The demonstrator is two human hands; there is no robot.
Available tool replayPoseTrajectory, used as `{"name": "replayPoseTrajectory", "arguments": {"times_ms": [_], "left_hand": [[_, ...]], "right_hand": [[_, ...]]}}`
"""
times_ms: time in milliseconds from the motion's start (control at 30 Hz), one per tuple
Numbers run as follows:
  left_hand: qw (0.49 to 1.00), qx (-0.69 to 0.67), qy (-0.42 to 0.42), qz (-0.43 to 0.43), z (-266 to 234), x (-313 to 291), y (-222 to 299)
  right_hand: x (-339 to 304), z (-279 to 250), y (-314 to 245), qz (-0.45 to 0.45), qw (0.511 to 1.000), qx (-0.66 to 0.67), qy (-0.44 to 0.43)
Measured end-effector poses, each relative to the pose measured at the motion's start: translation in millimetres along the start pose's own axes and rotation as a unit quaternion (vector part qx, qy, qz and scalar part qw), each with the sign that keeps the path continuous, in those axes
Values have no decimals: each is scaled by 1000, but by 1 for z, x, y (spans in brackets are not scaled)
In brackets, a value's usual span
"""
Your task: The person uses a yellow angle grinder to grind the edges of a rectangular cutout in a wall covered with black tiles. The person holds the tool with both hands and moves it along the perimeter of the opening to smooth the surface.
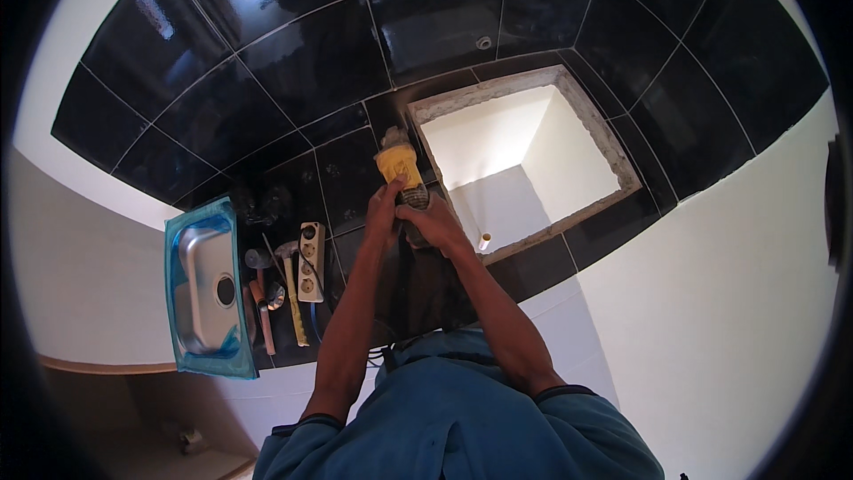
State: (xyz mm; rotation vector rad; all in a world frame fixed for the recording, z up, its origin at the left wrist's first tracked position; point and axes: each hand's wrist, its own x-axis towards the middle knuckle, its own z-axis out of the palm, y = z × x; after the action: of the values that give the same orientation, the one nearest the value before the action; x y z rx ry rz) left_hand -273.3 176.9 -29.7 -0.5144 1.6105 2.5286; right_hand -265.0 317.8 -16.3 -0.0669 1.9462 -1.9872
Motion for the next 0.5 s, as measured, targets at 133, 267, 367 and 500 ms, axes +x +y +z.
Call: {"name": "replayPoseTrajectory", "arguments": {"times_ms": [133, 267, 367, 500], "left_hand": [[1000, -5, 1, -3, -2, -5, -7], [1000, 0, 11, -2, 4, -17, -7], [1000, 0, 3, 5, 8, -25, -6], [1000, 0, 0, -5, 6, -29, -10]], "right_hand": [[-9, 0, 3, -5, 1000, -7, 6], [-23, -3, -9, 16, 1000, -6, -4], [-29, -3, -6, 36, 999, -24, 20], [-24, -3, 15, 35, 998, -34, 26]]}}
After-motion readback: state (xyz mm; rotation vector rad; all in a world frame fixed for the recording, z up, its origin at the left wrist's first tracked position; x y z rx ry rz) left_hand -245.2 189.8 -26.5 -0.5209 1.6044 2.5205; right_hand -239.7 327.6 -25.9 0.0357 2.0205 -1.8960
